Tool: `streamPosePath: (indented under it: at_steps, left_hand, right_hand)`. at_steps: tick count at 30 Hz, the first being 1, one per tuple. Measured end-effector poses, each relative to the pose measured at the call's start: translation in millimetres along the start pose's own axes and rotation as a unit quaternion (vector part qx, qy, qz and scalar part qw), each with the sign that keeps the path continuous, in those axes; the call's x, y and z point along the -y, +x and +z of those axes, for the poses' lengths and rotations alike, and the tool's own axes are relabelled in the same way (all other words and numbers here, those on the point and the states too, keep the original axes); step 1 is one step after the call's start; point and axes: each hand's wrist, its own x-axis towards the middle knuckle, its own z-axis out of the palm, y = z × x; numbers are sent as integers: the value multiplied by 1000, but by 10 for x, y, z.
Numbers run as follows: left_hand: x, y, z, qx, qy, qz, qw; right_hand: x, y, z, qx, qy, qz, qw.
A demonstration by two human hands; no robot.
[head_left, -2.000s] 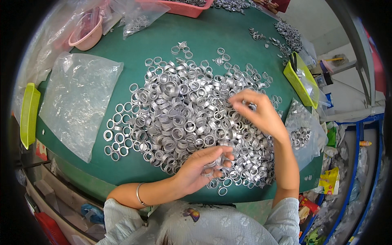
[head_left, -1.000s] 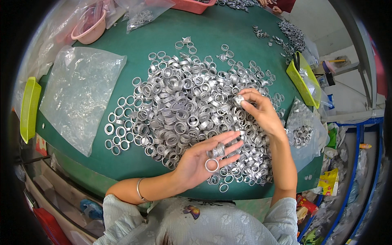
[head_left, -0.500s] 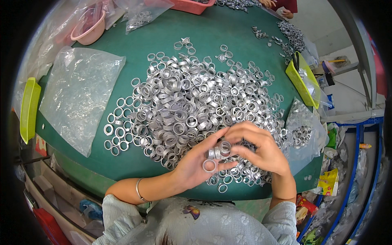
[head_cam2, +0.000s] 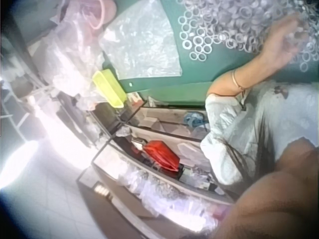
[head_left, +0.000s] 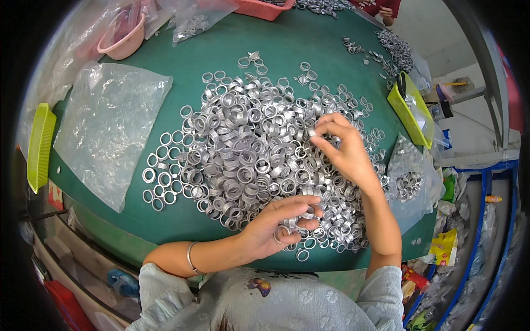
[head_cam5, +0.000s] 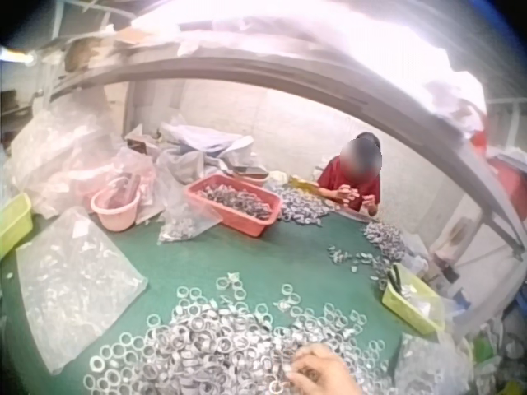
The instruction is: The person sorts through a large pile of silver-colored metal rings and small metal cylinders by hand on a green table, picking up several items at a time and separating them.
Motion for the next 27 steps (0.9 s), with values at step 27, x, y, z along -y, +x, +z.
streamPosePath:
  at_steps: [27]
  left_hand:
    - [40,29,-27,39,8,-1,999]
  right_hand:
    - [277,50,104,64,-78,-125,987]
